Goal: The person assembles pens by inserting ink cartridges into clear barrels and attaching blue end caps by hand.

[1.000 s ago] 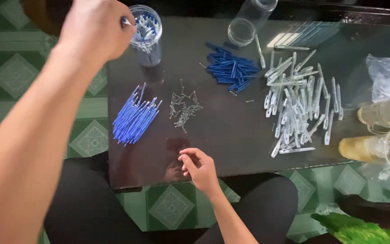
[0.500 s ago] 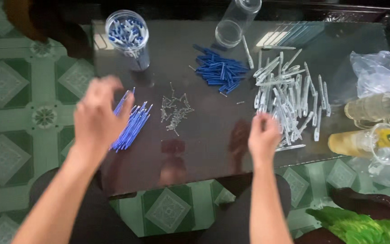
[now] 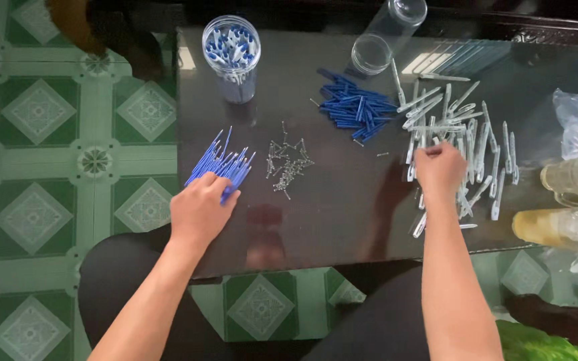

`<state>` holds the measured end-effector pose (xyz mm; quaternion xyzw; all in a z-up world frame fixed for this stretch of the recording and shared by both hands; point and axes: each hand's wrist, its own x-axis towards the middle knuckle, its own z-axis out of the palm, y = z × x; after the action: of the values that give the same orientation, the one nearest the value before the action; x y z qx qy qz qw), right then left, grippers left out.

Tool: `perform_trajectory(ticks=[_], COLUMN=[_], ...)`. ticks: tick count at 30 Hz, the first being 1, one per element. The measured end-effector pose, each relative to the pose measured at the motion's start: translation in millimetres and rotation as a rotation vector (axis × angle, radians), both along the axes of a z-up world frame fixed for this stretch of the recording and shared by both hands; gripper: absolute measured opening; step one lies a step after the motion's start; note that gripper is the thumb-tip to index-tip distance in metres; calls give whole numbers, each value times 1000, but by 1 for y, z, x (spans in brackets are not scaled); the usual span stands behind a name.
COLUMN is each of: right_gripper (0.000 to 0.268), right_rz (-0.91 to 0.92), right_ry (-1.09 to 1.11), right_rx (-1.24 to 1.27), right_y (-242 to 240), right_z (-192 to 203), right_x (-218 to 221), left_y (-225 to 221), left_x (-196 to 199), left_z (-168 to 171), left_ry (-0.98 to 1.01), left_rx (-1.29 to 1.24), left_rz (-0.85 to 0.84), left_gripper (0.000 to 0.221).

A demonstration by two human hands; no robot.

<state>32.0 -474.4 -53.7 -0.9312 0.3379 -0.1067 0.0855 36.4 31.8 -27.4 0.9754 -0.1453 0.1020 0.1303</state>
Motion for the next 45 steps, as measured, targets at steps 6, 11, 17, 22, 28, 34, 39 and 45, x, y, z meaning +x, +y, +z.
perform_trajectory(ticks=[6,11,17,22,28,34,39,45], right_gripper=[12,14,42,29,11,12,12,12], right_rz=[71,-342,-166,38,14,8,29,129], right_ry=[-578,-1255,-531,-550,-518,-503,-473,-378], right_rx=[1,1336,1861,1881,1853,1829,1793,1671], right_y=[70,143,220,238,235,237,242,255], right_z=[78,69,59,19,31,38,39,50], right_x=[-54,-85,-86,-91,-92,-90,-91,-93], left_y=[-6,-4,3,-10,-28,-31,-32,-37], left_x=[0,-1,-2,-44,-85,-83,-82,-80], left_z=[-11,-12,22,41,47,49,52,58], left_ry=[51,-29,22,159,576,540,576,654], left_rx=[23,-39,-253,-404,-497,-534,-540,-560], left_rz=[6,21,29,-83,-217,-222,-209,-223], left_gripper=[10,1,6,10,19,15,15,19])
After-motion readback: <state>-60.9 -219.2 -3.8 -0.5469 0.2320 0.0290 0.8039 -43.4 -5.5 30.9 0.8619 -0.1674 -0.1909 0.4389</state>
